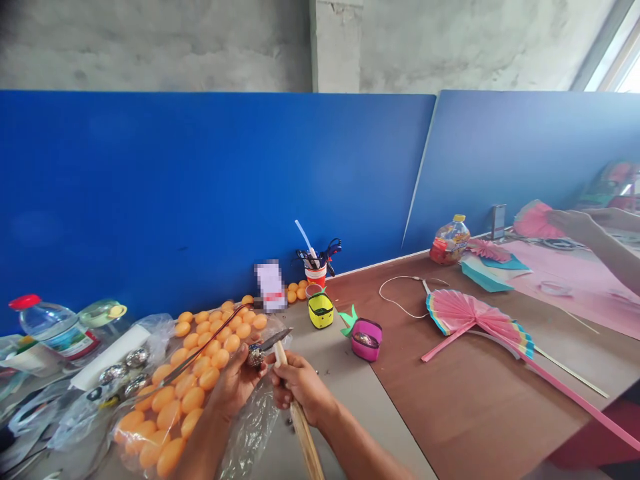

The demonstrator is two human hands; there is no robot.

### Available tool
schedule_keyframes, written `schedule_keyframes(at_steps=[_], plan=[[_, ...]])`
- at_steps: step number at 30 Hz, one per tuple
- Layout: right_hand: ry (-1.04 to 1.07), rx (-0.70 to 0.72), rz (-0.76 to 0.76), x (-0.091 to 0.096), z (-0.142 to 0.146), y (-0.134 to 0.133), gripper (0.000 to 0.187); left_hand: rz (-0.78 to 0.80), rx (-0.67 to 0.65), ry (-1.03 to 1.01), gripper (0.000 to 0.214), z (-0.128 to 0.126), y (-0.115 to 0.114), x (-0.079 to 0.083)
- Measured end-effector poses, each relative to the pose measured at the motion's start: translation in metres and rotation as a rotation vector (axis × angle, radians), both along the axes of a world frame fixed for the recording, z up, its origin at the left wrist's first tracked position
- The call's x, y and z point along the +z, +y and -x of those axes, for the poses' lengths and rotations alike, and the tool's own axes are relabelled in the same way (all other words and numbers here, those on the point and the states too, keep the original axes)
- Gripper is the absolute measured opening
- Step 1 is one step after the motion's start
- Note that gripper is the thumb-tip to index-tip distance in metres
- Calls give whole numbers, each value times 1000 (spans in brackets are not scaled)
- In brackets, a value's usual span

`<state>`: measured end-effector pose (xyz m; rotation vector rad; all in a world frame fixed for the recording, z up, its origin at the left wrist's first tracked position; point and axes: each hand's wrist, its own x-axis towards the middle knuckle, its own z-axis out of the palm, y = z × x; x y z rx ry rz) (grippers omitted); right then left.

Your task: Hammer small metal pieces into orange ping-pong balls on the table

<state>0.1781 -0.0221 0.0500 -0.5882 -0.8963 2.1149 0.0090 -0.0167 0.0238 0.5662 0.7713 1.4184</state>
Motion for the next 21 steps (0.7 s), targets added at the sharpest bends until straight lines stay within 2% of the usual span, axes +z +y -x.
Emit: schedule_keyframes(at_steps=[3,7,12,17,21], plan=[[57,-92,-11,0,0,0,42,-15,5,6,41,0,0,1],[-74,0,-3,-3,2,-2,38,17,-23,-11,39,0,1,4],[24,-80,-31,0,2,-3,40,-12,-16,3,35,0,1,5],[-37,21,-5,-5,4,-2,38,20,-33,-20,34,0,1,4],[82,-54,-10,-2,0,1,37,9,-62,-18,38,-1,0,4]])
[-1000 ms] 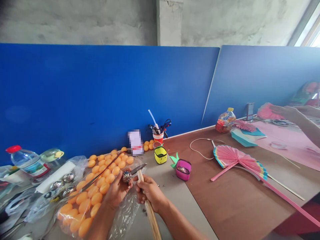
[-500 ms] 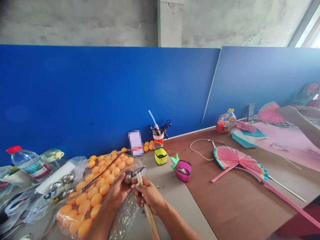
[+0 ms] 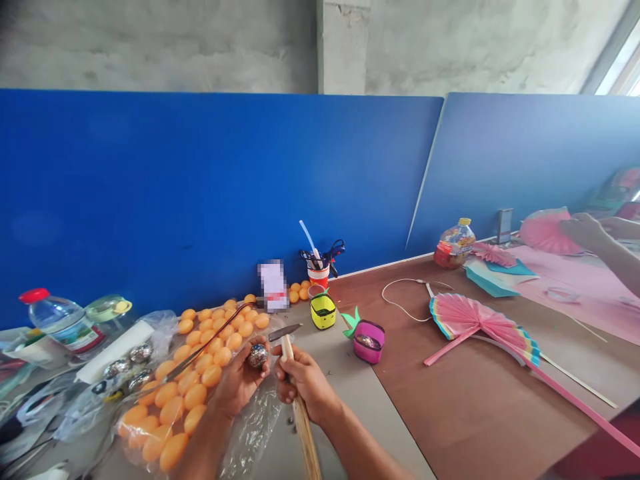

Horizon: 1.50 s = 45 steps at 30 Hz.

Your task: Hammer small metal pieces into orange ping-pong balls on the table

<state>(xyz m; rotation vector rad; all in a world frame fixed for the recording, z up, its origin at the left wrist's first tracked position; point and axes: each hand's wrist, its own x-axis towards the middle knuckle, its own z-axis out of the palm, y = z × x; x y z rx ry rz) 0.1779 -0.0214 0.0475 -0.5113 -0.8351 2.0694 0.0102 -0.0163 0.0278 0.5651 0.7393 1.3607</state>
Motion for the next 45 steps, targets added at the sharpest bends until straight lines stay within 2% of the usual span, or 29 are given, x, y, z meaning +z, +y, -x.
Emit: schedule_keyframes(at_steps=[12,15,19,24,31,34,36,39,43,45], plan=[[143,44,-10,4,-10,4,30,15,-75,-30,35,3,0,-4],[126,62,11,5,-9,4,29,10,-38,1,41,2,-1,-6],[60,14,-6,7,-3,-2,33,-7,35,27,42,-1,-1,-4],[-128,69,-16,5,4,-7,31,16,-7,20,44,-2,-1,-2],[-45,-29,9,6,0,-2,40,0,1,48,42,-1,0,-5],[-123,42,27,4,2,-2,36,20,-2,53,45,1,1,-5],[-73,55,14,3,2,-2,36,18,12,38,47,1,1,-5],[11,-1,-4,3,2,-3,38,-17,4,22,46,1,1,-4],[-125,58,23,2,2,-2,37,23,-8,46,45,2,0,-4],[-104,75,29,3,1,-1,38,23,0,38,46,2,1,-5]])
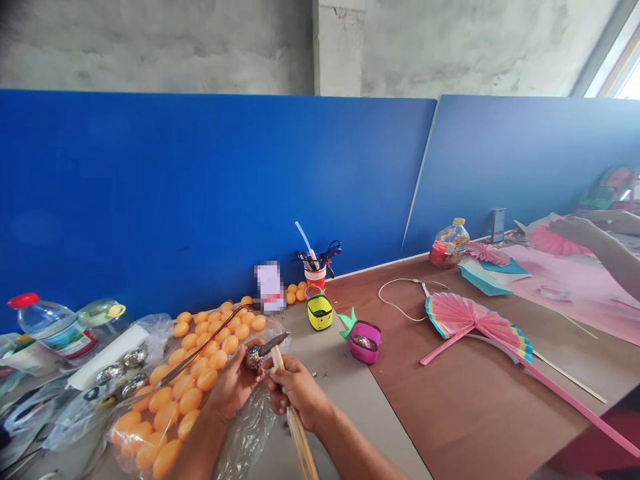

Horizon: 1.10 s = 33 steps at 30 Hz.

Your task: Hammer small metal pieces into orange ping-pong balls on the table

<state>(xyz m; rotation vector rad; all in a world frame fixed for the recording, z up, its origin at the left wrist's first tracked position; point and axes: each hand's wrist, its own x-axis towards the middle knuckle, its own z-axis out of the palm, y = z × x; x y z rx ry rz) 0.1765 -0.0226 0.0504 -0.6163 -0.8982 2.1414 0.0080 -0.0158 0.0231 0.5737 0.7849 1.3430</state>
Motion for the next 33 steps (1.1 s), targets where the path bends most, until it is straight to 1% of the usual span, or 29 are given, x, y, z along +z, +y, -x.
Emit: schedule_keyframes(at_steps=[3,5,6,7,9,13,18,22,23,26,28,31,33], plan=[[111,-81,-11,2,-2,1,41,-38,-11,-20,44,-1,0,0],[93,-94,-8,1,-2,1,40,-33,-11,-14,42,-2,0,0],[52,-66,2,-1,-1,0,39,-21,-4,-9,41,-1,0,0],[2,-4,8,-2,0,0,37,-6,4,-4,41,-1,0,0],[-15,22,-15,-4,1,-1,35,10,18,0,42,-1,0,-1],[92,-66,-14,-2,0,-1,38,-19,13,-6,43,-1,-1,0],[-5,1,14,-3,1,-1,35,3,-2,9,40,-2,-1,-1],[124,-57,-3,0,1,-1,39,-41,-12,14,38,-1,0,-3],[118,-50,-5,1,1,-1,38,-42,-23,13,37,0,0,-3],[41,29,7,3,1,-3,34,-17,-49,5,39,0,0,-3],[75,44,8,4,-1,-3,34,-13,-43,7,41,-1,0,-2],[192,16,0,4,-3,-2,38,-30,-21,14,41,-2,0,-1],[177,26,14,1,-3,0,39,-26,-34,14,42,-2,0,0]])
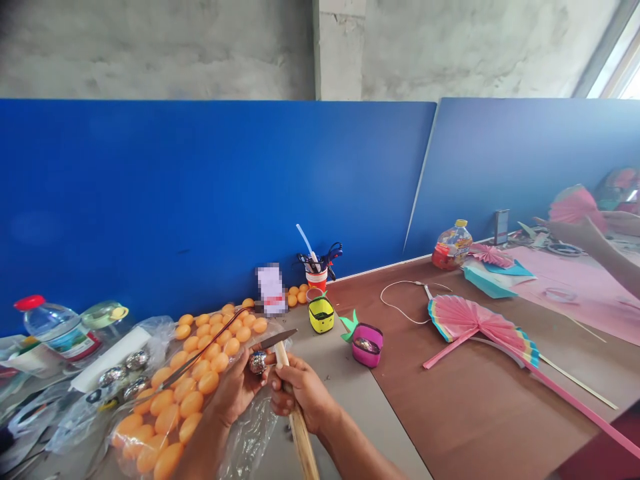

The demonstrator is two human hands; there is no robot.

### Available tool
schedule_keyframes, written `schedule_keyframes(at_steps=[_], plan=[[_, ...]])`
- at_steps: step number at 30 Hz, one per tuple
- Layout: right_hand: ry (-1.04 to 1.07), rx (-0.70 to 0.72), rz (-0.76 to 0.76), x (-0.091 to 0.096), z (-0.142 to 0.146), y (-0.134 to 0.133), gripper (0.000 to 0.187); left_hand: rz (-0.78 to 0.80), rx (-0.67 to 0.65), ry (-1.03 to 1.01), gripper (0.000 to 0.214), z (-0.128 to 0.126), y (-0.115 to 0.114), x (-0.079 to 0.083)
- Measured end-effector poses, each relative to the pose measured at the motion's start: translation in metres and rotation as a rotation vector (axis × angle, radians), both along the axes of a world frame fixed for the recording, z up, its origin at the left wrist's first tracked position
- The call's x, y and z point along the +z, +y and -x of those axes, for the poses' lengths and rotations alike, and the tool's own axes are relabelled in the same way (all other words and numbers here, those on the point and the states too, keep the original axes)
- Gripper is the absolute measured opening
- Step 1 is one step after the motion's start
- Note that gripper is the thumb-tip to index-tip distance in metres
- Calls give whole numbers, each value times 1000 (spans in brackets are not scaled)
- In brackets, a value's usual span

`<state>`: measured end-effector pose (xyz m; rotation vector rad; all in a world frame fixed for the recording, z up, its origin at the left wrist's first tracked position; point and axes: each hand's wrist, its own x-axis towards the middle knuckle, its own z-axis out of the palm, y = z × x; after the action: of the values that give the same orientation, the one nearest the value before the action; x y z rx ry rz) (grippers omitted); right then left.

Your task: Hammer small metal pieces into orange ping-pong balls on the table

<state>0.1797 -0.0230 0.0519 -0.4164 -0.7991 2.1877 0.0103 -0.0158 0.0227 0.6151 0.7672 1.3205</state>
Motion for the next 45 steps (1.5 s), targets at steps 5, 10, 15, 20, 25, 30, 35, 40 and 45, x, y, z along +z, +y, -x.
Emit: schedule_keyframes(at_steps=[5,10,15,20,25,30,35,40,45], plan=[[21,15,30,-4,-1,4,35,-4,-10,-18,42,0,-1,0],[9,13,18,-5,-2,4,37,3,-29,-6,44,0,-1,-1],[31,-17,3,-4,-2,3,35,-5,-27,-1,47,-2,-2,1],[-42,29,13,0,-2,1,30,-18,-96,-1,45,-3,-2,4],[41,24,-2,1,-4,1,35,-19,-48,14,47,-3,-2,5],[-78,161,18,-4,0,-1,27,21,-89,-15,48,-4,-2,4],[78,141,-29,-5,-2,1,36,5,-53,-13,44,-4,-2,4],[-26,159,20,-9,-3,6,30,-5,-119,-18,49,-3,0,1],[-34,138,8,-7,-3,5,33,3,-85,-16,46,-1,1,-3]])
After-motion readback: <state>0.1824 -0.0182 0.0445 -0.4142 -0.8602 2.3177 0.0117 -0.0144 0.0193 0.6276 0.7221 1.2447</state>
